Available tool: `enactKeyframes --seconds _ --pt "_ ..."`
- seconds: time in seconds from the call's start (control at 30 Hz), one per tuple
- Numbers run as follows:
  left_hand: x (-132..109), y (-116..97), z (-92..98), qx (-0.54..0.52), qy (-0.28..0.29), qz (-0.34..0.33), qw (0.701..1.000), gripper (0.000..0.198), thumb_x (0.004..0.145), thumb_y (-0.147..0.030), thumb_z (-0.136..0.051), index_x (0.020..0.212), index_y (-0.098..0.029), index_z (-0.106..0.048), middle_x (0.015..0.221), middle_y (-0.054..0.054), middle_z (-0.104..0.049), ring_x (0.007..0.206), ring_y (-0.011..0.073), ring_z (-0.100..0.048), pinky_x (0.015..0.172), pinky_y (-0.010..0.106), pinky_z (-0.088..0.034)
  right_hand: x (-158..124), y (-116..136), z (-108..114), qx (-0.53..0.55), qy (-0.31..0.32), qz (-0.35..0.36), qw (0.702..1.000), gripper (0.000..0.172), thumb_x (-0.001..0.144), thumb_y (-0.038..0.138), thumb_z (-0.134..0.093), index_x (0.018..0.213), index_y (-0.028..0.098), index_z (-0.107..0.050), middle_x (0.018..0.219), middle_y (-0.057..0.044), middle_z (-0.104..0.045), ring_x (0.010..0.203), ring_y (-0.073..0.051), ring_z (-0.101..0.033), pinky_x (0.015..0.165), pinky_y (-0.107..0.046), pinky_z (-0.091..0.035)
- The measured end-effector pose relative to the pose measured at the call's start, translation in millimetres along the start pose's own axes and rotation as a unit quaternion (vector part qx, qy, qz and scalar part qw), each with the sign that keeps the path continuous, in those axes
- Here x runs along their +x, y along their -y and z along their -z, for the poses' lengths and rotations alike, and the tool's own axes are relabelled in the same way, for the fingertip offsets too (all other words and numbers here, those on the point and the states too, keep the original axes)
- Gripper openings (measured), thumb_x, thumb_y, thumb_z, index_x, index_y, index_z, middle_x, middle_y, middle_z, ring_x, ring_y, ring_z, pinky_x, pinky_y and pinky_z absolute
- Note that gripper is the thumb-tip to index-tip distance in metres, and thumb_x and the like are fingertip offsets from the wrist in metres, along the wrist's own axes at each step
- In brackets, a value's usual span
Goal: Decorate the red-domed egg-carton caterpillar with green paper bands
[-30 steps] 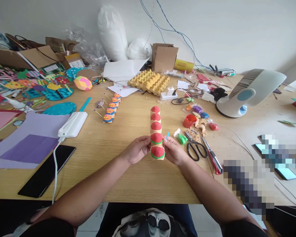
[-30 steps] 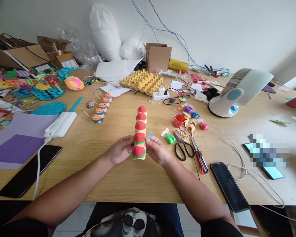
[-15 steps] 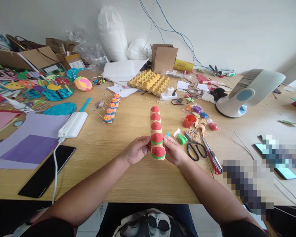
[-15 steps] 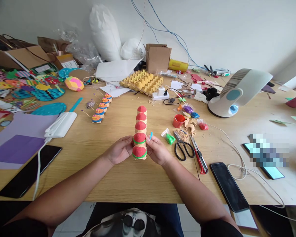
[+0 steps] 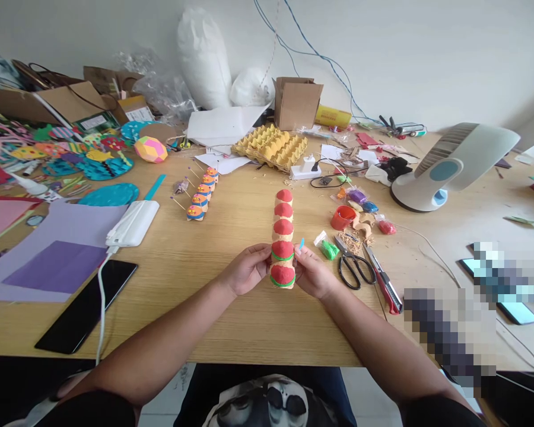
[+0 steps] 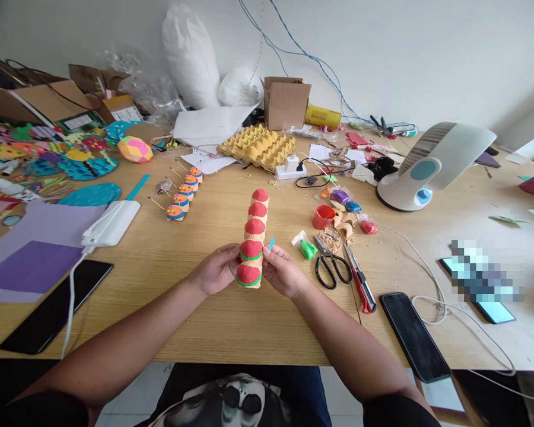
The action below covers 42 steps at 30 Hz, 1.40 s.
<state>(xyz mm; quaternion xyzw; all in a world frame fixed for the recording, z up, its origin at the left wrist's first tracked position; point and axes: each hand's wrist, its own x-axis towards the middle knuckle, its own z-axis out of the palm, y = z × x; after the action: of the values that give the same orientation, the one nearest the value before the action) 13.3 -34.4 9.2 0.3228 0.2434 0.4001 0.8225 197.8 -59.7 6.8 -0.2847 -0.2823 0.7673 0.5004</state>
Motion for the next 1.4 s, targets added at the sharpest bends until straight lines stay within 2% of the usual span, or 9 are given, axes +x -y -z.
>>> enactKeyframes --seconds 0.13,0.33,0.5,0.63,0.73,0.83,0.97,1.2,1.4 --pt "0.9 1.1 2.2 -0.010 -0.023 -0.002 1.000 0.023 0.081 -0.034 -0.080 0.088 -0.012 -0.076 0.090 0.008 -0.074 0.085 0.0201 -0.066 0.078 0.034 -0.053 0.0 -0.8 -1.6 0.015 -0.014 -0.004 1.000 0.036 0.075 0.041 -0.087 0.078 0.020 -0.058 0.063 0.007 -0.048 0.055 -0.008 -0.041 0.056 -0.021 -0.040" --pt "0.9 -0.7 0.5 -0.007 -0.017 -0.011 1.000 0.022 0.081 -0.035 -0.080 0.084 -0.013 -0.075 0.087 0.007 -0.073 0.082 0.0191 -0.064 0.076 0.033 -0.052 0.8 -3.4 -0.3 0.004 -0.016 -0.006 1.000 0.037 0.076 0.044 -0.086 0.079 0.020 -0.057 0.062 0.008 -0.045 0.055 -0.008 -0.041 0.057 -0.019 -0.042" --pt "-0.2 -2.5 -1.2 0.007 0.027 -0.001 1.000 0.026 0.087 -0.040 -0.073 0.087 -0.014 -0.074 0.084 0.007 -0.070 0.079 0.0192 -0.064 0.073 0.033 -0.054 -0.3 -2.1 -0.1 0.009 -0.011 -0.007 1.000 0.039 0.076 0.046 -0.085 0.076 0.020 -0.057 0.064 0.006 -0.051 0.056 -0.008 -0.046 0.055 -0.020 -0.042" --pt "-0.2 -2.9 -0.7 -0.001 0.018 -0.005 1.000 0.026 0.085 -0.039 -0.076 0.086 -0.012 -0.074 0.081 0.006 -0.068 0.073 0.0161 -0.061 0.067 0.030 -0.053 -1.4 -1.7 -0.6 0.015 -0.010 -0.015 1.000 0.036 0.071 0.039 -0.090 0.088 0.020 -0.065 0.074 0.003 -0.066 0.064 -0.011 -0.059 0.063 -0.024 -0.050" --pt "-0.5 -3.2 -0.2 0.002 0.017 0.004 1.000 0.033 0.085 -0.044 -0.076 0.090 -0.011 -0.074 0.083 0.007 -0.069 0.073 0.0166 -0.062 0.065 0.030 -0.051 -1.0 -2.6 0.0 0.021 -0.013 -0.007 1.000 0.033 0.072 0.036 -0.090 0.087 0.019 -0.066 0.075 0.003 -0.069 0.065 -0.011 -0.062 0.063 -0.023 -0.051" --pt "-1.0 -3.8 -0.7 0.004 0.025 0.008 1.000 0.037 0.080 -0.045 -0.080 0.095 -0.012 -0.075 0.084 0.008 -0.071 0.073 0.0178 -0.063 0.067 0.032 -0.052 -0.6 -2.8 0.1 0.031 -0.010 -0.002 0.999 0.031 0.074 0.035 -0.089 0.087 0.019 -0.066 0.074 0.003 -0.069 0.063 -0.011 -0.062 0.061 -0.023 -0.051" --pt "-1.0 -4.0 -2.2 0.000 0.014 -0.002 1.000 0.036 0.072 -0.037 -0.088 0.096 -0.012 -0.077 0.090 0.009 -0.076 0.078 0.0195 -0.068 0.073 0.034 -0.055 -1.0 -1.8 -1.2 0.032 0.004 -0.007 0.999 0.033 0.072 0.036 -0.091 0.089 0.019 -0.068 0.076 0.002 -0.071 0.064 -0.011 -0.064 0.064 -0.024 -0.053" --pt "-0.7 -1.9 -2.1 0.001 0.025 -0.009 1.000 0.036 0.071 -0.036 -0.089 0.096 -0.012 -0.079 0.096 0.012 -0.078 0.084 0.0230 -0.070 0.074 0.037 -0.058 -0.9 -3.3 -0.9 0.019 0.002 -0.006 1.000 0.036 0.067 0.034 -0.094 0.086 0.019 -0.067 0.075 0.004 -0.070 0.063 -0.010 -0.063 0.063 -0.023 -0.053" --pt "0.1 -0.1 0.2 0.015 0.012 -0.028 0.999 0.029 0.072 -0.032 -0.089 0.094 -0.014 -0.080 0.098 0.010 -0.078 0.086 0.0217 -0.071 0.075 0.033 -0.057 -0.4 -3.9 -2.5 0.002 -0.009 -0.001 1.000 0.038 0.065 0.036 -0.095 0.086 0.018 -0.069 0.075 0.003 -0.071 0.063 -0.009 -0.063 0.062 -0.022 -0.053"
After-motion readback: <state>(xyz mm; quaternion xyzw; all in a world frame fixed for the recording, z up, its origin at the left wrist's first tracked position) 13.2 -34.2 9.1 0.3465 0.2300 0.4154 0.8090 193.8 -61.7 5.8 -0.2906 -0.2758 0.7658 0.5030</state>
